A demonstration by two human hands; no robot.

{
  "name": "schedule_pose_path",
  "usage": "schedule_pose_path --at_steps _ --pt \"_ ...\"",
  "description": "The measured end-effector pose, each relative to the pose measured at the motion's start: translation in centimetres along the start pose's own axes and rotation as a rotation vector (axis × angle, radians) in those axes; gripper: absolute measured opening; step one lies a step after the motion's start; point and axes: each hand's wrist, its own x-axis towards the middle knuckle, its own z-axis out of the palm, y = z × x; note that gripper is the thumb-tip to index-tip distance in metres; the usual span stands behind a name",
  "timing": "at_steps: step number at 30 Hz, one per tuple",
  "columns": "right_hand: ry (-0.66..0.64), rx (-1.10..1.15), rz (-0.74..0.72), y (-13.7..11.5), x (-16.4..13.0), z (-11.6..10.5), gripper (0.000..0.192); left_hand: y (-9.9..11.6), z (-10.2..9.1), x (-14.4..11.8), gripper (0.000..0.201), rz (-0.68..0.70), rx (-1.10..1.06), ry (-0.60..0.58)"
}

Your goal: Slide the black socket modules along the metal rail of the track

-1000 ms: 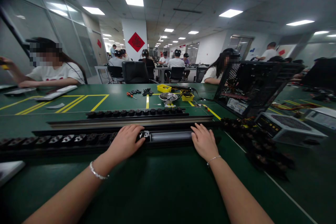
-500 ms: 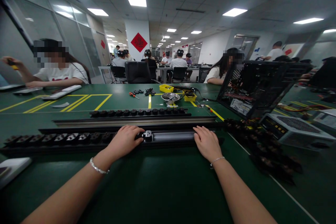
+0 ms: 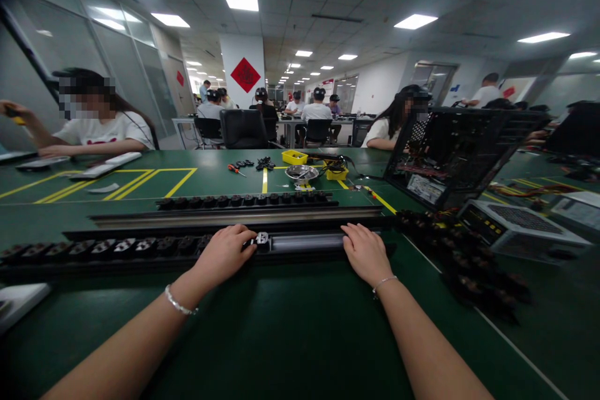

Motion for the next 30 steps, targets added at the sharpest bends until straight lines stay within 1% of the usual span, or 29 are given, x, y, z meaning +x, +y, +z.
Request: schedule_pose_path --at_steps 6,15,30 --pt "0.000 0.006 0.009 -0.12 0.01 -0.11 0.047 0.35 0.26 -0.03 0.024 -0.017 0.013 0.038" --pt "0.001 0.017 0.018 -0.36 -0.05 -0.37 0.046 0.55 0.45 -0.18 0.021 -0.003 -0.008 0.087" --pt "0.018 0.024 -0.007 -0.03 0.06 0.07 0.045 0.94 0.54 -0.45 0.018 0.021 0.030 0.178"
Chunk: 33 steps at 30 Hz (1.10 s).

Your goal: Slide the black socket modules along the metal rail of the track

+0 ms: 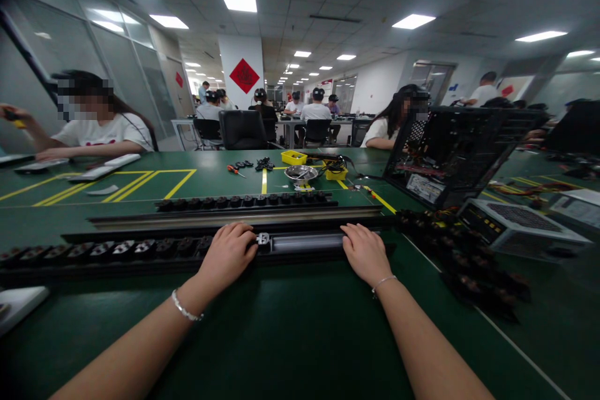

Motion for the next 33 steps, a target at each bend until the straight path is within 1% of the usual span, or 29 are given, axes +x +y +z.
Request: schedule_pose_path --at_steps 9,18,27,33 --pt "-0.009 -0.010 0.015 -0.3 0.0 -0.4 0.046 0.2 -0.1 0.0 0.023 0.015 0.011 -0.003" --pt "-0.006 -0.008 0.021 -0.3 -0.1 -0.4 0.046 0.6 -0.2 0.1 0.028 0.037 0.016 -0.013" --pt "0.020 -0.008 0.003 -0.1 -0.1 0.0 0.044 1.0 0.2 -0.1 0.025 0.050 -0.019 0.002" --pt "-0.008 -0.005 0.018 -0.2 -0.1 -0.2 0.046 1.0 0.4 -0.2 0.027 0.059 -0.023 -0.003"
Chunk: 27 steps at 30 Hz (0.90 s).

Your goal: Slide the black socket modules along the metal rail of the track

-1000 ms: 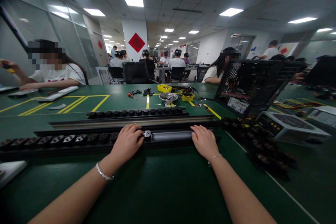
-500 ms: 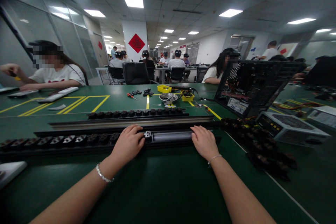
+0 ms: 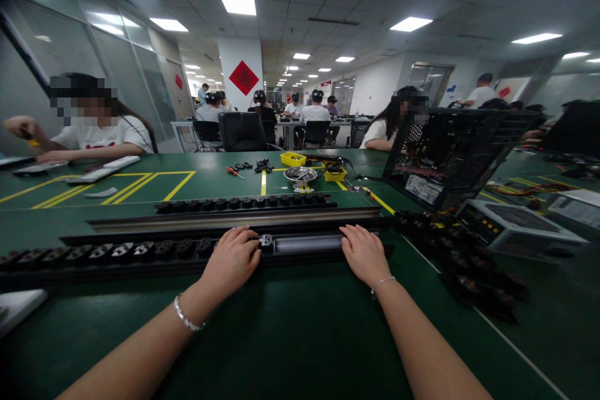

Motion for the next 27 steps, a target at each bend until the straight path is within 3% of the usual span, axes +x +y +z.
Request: schedule_pose_path --at_steps 14,27 --pt "0.001 0.018 0.001 0.10 0.05 -0.02 0.046 0.35 -0.16 -0.02 0.026 -0.004 -0.022 -0.028" --pt "0.012 0.006 -0.009 -0.02 -0.01 0.01 0.045 0.29 0.39 -0.13 0.023 0.014 -0.013 0.029"
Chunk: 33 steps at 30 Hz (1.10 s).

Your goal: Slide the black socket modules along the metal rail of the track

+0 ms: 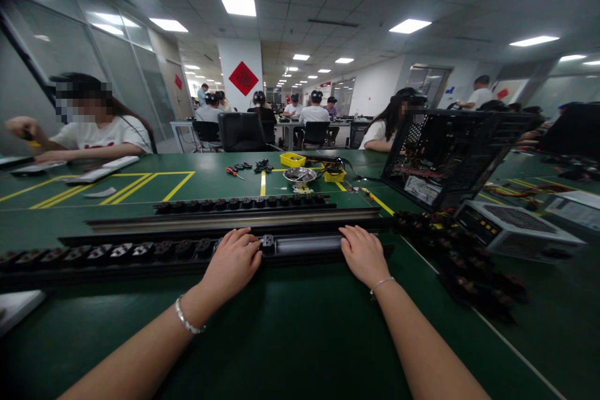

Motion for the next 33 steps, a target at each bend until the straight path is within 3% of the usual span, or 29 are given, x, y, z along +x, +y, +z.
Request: schedule_pose_path --at_steps 14,22,33 --pt "0.004 0.011 -0.003 0.2 0.1 0.1 0.044 0.6 0.2 -0.3 0.027 0.018 0.038 -0.002" --pt "0.003 0.003 -0.004 0.3 0.1 0.3 0.044 1.2 1.8 -1.2 0.038 0.136 0.236 0.029" --pt "-0.017 0.002 0.016 0.1 0.1 0.1 0.045 1.5 1.9 -1.4 0.030 0.185 0.258 0.062"
